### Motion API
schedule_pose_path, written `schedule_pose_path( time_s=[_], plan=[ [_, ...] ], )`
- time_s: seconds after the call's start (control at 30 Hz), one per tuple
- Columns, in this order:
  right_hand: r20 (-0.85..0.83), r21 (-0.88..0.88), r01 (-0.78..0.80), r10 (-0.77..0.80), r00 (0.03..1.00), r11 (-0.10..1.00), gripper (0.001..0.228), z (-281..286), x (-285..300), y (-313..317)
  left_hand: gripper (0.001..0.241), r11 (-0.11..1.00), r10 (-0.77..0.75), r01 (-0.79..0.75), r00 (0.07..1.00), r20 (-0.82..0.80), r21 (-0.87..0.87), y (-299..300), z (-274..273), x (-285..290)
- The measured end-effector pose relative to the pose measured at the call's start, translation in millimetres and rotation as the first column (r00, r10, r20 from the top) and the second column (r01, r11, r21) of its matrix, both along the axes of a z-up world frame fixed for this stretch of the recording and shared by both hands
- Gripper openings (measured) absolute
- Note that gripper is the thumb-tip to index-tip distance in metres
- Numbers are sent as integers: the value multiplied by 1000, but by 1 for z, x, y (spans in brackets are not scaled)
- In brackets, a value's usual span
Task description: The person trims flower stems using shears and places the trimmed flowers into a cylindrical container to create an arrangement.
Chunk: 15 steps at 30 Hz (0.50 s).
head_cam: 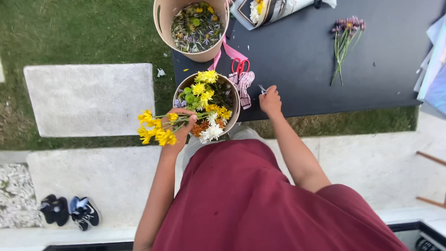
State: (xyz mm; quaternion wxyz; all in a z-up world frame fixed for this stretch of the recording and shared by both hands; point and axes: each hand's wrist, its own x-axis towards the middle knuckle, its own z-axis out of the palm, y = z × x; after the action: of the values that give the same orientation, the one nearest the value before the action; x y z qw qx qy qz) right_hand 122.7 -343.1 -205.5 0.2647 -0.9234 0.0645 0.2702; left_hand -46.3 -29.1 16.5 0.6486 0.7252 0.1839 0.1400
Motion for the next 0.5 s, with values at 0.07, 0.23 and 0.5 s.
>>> schedule_pose_path(
  time_s=[0.07,0.23,0.5],
  plan=[
    [38,-155,-31,37,999,987,26,-21,0,12,17,1000,-4,4,1000,-29,26,0,7,-5],
    [331,-198,151,-79,940,969,41,-93,7,24,14,999,25,-26,999,19,47,1,18,-1],
    [364,232,-132,40,931,964,76,-28,-16,77,16,999,27,-26,998,60,-25,7,6,3]
  ],
)
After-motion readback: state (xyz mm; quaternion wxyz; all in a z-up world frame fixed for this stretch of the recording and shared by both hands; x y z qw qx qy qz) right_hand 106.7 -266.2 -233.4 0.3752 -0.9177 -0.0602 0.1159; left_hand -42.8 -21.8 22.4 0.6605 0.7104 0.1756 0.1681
